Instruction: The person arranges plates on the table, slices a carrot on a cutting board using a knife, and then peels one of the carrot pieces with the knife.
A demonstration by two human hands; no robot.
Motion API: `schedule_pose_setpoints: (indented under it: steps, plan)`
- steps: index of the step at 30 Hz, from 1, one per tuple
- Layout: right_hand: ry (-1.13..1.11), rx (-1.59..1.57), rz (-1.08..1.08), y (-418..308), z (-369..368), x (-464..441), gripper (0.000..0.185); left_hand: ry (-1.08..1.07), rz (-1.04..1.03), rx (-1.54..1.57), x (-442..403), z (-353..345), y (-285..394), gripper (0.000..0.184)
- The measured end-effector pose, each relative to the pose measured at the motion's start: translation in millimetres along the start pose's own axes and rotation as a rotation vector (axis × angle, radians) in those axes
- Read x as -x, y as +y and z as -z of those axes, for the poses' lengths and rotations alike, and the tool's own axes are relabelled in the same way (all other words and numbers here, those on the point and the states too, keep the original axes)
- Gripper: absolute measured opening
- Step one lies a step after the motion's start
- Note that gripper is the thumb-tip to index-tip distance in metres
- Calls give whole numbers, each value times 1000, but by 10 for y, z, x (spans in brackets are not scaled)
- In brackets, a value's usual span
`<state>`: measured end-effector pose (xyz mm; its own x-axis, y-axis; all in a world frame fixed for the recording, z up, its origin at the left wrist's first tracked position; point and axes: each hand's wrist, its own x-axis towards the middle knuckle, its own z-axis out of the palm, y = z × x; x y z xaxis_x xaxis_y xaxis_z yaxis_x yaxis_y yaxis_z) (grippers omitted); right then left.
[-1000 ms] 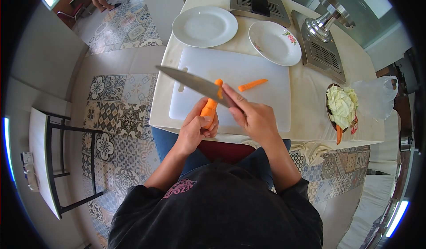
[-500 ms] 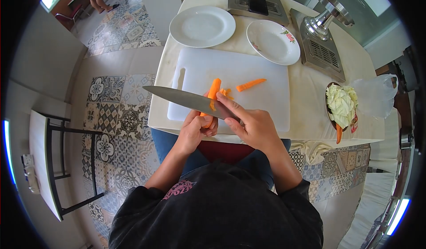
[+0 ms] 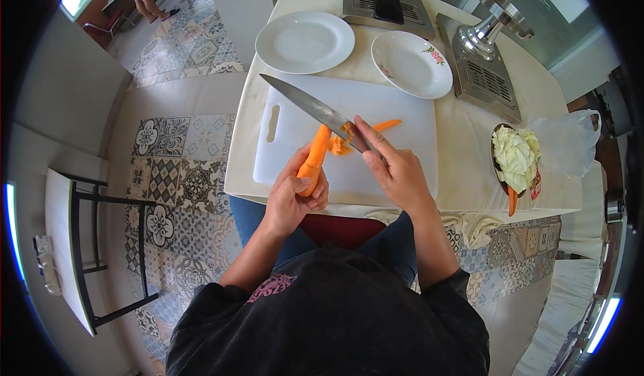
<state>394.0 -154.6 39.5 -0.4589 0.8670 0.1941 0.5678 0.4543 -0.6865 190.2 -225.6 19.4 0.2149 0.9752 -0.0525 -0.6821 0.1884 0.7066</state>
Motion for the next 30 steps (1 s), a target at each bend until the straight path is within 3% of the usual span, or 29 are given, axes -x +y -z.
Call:
schedule_pose_setpoints:
  steps: [9, 14, 17, 25, 30]
  plan:
    - [-131, -11, 119, -204, -100, 105, 51, 110, 41, 55, -21, 0, -90, 47]
    - [-80, 36, 168, -183, -145, 79, 50, 152, 12, -57, -13, 2, -94, 38]
    - [-42, 84, 149, -167, -195, 59, 49, 154, 46, -12, -22, 46, -91, 55]
    - [35, -17, 40, 25, -62, -62, 46, 105, 67, -3, 37, -56, -17, 59]
    - [-66, -46, 37, -96, -26, -16, 47, 131, 37, -59, -24, -51, -35, 56]
